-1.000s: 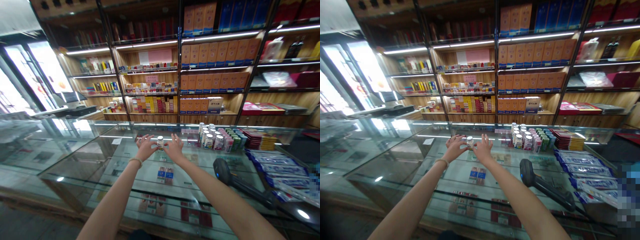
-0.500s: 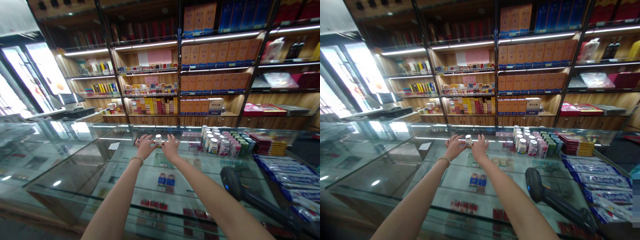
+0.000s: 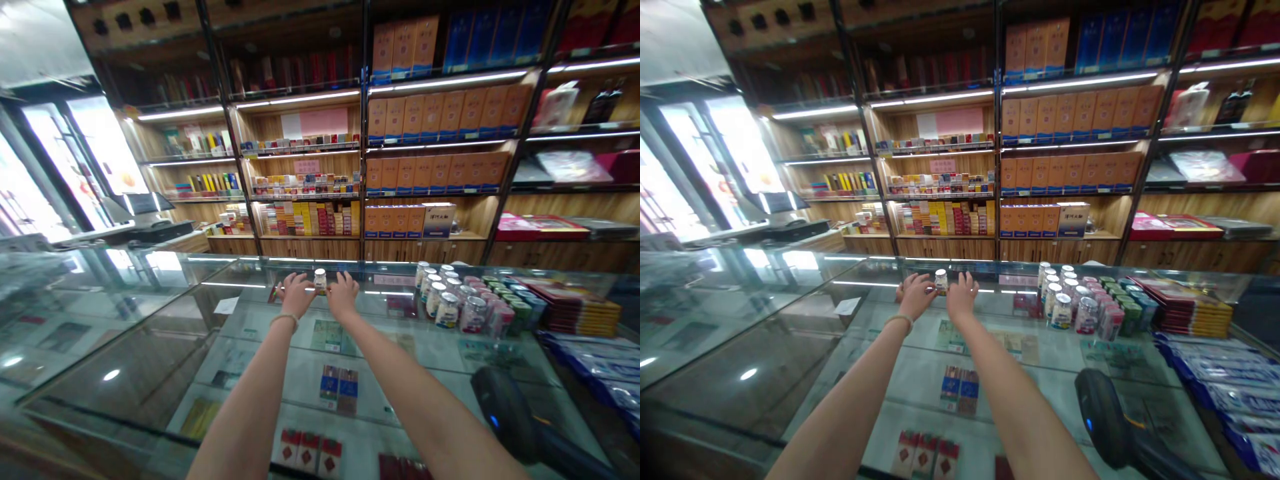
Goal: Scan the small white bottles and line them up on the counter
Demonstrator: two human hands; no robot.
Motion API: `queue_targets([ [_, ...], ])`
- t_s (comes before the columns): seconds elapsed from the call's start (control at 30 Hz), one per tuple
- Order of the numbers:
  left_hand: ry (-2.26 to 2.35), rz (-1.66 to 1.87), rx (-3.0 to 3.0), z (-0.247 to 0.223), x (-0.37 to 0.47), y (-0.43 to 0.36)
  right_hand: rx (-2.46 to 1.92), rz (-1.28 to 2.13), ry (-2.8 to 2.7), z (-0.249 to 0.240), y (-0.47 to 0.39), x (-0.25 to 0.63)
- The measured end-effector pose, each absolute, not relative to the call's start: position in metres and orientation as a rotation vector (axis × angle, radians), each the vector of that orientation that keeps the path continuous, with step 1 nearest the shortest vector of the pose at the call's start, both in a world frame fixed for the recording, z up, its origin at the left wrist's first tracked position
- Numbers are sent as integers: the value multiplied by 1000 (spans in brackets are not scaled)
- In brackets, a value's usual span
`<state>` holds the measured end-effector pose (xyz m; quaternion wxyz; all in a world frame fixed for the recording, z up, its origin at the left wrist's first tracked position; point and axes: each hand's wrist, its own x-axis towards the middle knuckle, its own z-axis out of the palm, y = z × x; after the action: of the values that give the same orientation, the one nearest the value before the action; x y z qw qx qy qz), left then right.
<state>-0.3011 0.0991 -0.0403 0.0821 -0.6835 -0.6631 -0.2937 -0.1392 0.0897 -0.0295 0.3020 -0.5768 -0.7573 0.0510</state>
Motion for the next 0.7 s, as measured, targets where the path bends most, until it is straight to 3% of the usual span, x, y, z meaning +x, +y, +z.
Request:
queue_targets([
  [0.7, -2100, -804, -1876, -36, -288, 111, -1600, 90, -2021, -33, 95, -139],
])
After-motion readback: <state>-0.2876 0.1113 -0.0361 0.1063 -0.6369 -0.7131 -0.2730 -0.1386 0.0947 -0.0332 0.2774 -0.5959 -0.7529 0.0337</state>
